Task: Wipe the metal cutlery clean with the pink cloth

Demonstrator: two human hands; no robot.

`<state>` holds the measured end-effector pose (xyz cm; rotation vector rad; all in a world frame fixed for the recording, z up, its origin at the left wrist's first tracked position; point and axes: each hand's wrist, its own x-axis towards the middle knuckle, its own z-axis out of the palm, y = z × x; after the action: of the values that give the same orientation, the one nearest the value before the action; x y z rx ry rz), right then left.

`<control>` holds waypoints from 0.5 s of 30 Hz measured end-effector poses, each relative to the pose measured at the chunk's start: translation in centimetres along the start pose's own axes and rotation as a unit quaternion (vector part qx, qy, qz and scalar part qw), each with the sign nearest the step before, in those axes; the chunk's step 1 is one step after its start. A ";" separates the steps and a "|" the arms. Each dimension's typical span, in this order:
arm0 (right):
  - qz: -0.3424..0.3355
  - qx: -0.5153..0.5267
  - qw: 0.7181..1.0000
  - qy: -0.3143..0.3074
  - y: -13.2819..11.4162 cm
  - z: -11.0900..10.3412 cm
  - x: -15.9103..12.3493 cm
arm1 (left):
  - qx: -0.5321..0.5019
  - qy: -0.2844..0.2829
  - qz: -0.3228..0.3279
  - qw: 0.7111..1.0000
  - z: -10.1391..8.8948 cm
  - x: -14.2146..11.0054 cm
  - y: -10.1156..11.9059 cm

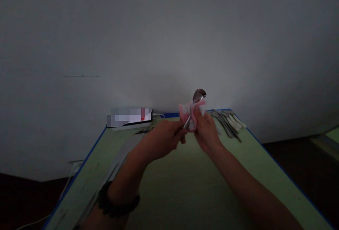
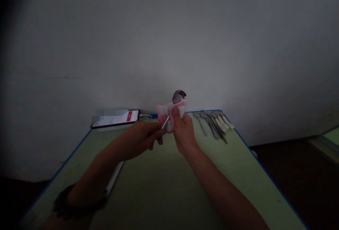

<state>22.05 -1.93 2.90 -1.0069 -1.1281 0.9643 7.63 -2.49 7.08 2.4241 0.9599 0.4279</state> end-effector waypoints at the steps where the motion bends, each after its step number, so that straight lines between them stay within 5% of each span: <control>1: 0.005 0.014 1.000 0.006 0.0 0.0 0.0 | 0.006 0.006 -0.003 1.000 0.2 0.1 -0.1; 6: -0.004 0.015 1.000 0.001 -0.7 -0.6 0.3 | 0.041 0.014 -0.028 0.999 -0.2 0.0 -0.6; 15: -0.102 -0.261 0.947 -0.159 -2.4 -1.9 0.2 | 0.086 0.215 -0.091 0.969 -2.2 -0.5 -0.4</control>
<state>24.18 -2.66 5.03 -1.1449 -1.7836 0.6842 6.10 -1.88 8.63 2.4113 1.4416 0.8592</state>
